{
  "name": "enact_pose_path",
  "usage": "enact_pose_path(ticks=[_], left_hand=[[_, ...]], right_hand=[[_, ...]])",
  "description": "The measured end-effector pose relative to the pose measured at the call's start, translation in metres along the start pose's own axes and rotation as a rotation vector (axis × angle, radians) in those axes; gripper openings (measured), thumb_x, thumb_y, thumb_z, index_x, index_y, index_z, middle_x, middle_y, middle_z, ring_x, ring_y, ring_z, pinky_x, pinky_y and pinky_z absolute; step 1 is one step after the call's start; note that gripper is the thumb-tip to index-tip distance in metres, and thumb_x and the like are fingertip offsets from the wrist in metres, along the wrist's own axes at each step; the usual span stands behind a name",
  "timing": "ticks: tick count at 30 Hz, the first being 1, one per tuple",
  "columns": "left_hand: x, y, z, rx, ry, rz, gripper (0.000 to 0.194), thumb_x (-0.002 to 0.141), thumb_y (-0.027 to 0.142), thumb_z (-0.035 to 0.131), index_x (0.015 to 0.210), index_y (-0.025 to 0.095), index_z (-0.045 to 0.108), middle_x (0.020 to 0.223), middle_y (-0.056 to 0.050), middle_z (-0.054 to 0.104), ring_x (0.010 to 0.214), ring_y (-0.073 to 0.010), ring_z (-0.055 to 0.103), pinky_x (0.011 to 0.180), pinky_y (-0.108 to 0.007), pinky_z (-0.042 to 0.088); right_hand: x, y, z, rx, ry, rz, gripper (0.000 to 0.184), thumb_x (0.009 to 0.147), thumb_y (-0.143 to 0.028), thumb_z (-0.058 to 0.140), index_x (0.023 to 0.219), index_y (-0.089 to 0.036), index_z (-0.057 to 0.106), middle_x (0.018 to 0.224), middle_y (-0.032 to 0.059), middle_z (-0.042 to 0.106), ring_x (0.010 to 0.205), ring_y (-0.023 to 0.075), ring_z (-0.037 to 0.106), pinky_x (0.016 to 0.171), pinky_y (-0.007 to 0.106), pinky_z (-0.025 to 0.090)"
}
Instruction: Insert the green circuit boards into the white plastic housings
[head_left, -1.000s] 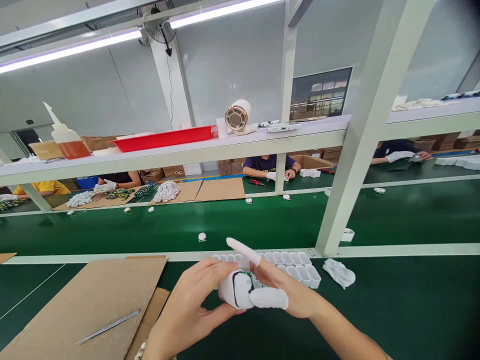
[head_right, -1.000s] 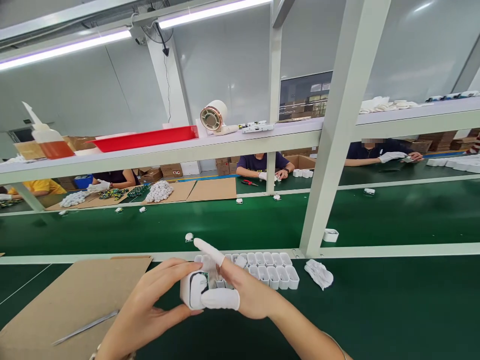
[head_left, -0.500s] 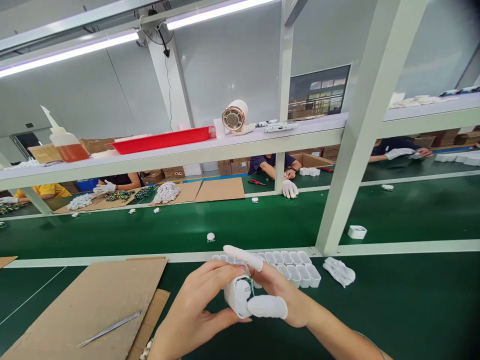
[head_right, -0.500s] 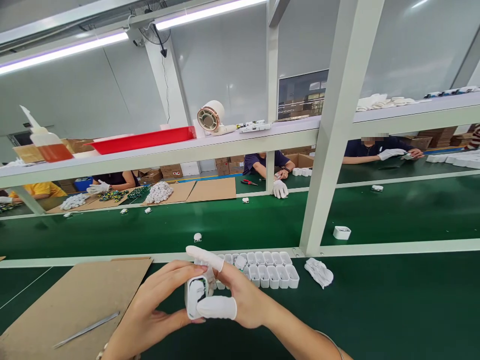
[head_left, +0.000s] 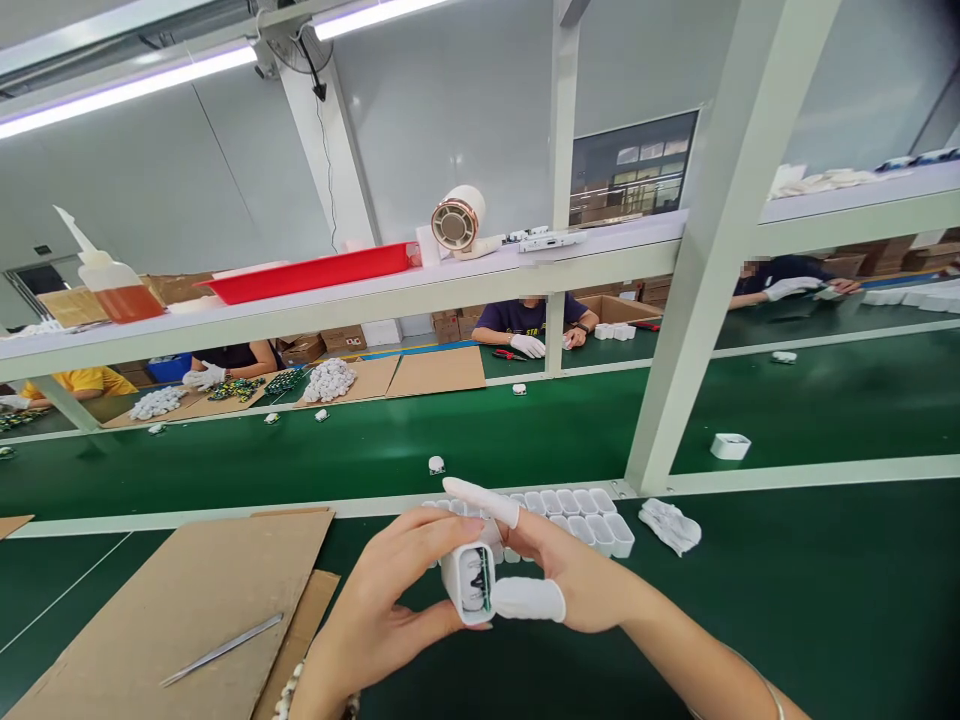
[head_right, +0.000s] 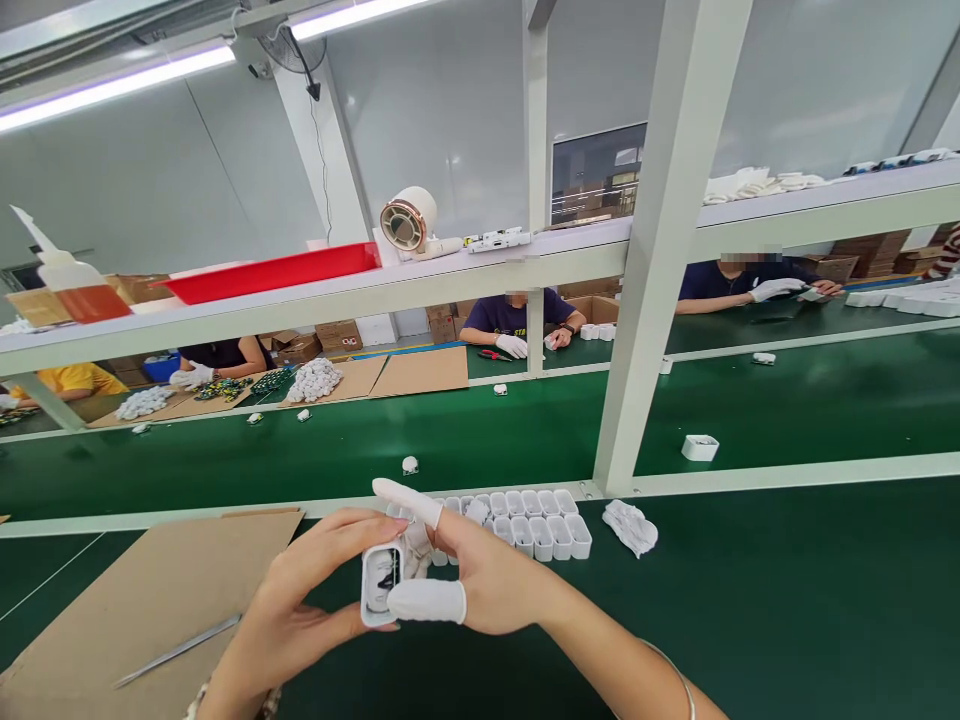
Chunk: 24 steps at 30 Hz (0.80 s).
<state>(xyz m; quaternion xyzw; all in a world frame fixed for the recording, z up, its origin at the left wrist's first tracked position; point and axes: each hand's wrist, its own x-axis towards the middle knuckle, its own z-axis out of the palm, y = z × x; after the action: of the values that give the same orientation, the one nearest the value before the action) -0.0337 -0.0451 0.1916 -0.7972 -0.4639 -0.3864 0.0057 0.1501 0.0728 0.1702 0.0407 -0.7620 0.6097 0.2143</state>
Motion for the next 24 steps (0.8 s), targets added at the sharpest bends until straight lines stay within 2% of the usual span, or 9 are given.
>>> enact_pose_path(ticks=[5, 11, 15, 17, 20, 24], left_hand=[[-0.001, -0.001, -0.001, 0.175, 0.111, 0.134, 0.045, 0.086, 0.013, 0.064, 0.128, 0.021, 0.052, 0.12, -0.01, 0.066, 0.116, -0.0217, 0.057, 0.096, -0.034, 0.051], [0.002, -0.001, 0.006, 0.405, 0.162, 0.226, 0.05, 0.083, 0.004, 0.063, 0.13, 0.016, 0.052, 0.122, -0.012, 0.066, 0.119, -0.0239, 0.055, 0.097, -0.04, 0.052], [0.005, -0.003, 0.011, 0.473, 0.2, 0.266, 0.05, 0.082, 0.003, 0.063, 0.129, 0.016, 0.052, 0.12, -0.011, 0.067, 0.118, -0.0238, 0.057, 0.096, -0.04, 0.054], [0.006, -0.004, 0.013, 0.464, 0.195, 0.267, 0.049, 0.083, 0.005, 0.063, 0.129, 0.016, 0.052, 0.121, -0.01, 0.067, 0.119, -0.0232, 0.056, 0.096, -0.039, 0.053], [0.006, -0.007, 0.014, 0.41, 0.167, 0.245, 0.049, 0.083, 0.004, 0.062, 0.129, 0.016, 0.052, 0.123, -0.011, 0.065, 0.12, -0.0228, 0.055, 0.099, -0.039, 0.052], [0.007, -0.009, 0.017, 0.286, 0.157, 0.14, 0.046, 0.084, 0.003, 0.06, 0.127, 0.018, 0.053, 0.124, -0.011, 0.064, 0.118, -0.0222, 0.054, 0.097, -0.038, 0.051]], right_hand=[[0.001, -0.002, 0.003, 0.119, -0.002, 0.019, 0.079, 0.09, -0.035, 0.061, 0.153, -0.03, 0.014, 0.131, 0.0101, 0.054, 0.11, 0.0176, 0.057, 0.099, 0.039, 0.046], [0.006, 0.001, 0.013, 0.232, 0.118, 0.065, 0.069, 0.085, -0.029, 0.066, 0.147, -0.032, 0.034, 0.139, 0.0074, 0.05, 0.122, 0.0194, 0.051, 0.103, 0.039, 0.042], [0.009, 0.003, 0.02, 0.398, 0.236, 0.17, 0.063, 0.078, -0.015, 0.062, 0.137, -0.033, 0.049, 0.128, 0.0024, 0.058, 0.114, 0.0166, 0.054, 0.106, 0.038, 0.038], [0.011, 0.004, 0.023, 0.498, 0.259, 0.201, 0.061, 0.075, -0.012, 0.059, 0.132, -0.031, 0.053, 0.117, 0.0021, 0.062, 0.104, 0.0158, 0.057, 0.099, 0.035, 0.042], [0.013, 0.004, 0.026, 0.632, 0.244, 0.189, 0.054, 0.074, -0.012, 0.058, 0.125, -0.029, 0.058, 0.106, 0.0025, 0.064, 0.094, 0.0154, 0.058, 0.085, 0.03, 0.046], [0.015, 0.002, 0.025, 0.726, 0.172, 0.164, 0.047, 0.074, -0.014, 0.059, 0.119, -0.025, 0.061, 0.105, 0.0048, 0.064, 0.097, 0.0189, 0.059, 0.084, 0.033, 0.047]])
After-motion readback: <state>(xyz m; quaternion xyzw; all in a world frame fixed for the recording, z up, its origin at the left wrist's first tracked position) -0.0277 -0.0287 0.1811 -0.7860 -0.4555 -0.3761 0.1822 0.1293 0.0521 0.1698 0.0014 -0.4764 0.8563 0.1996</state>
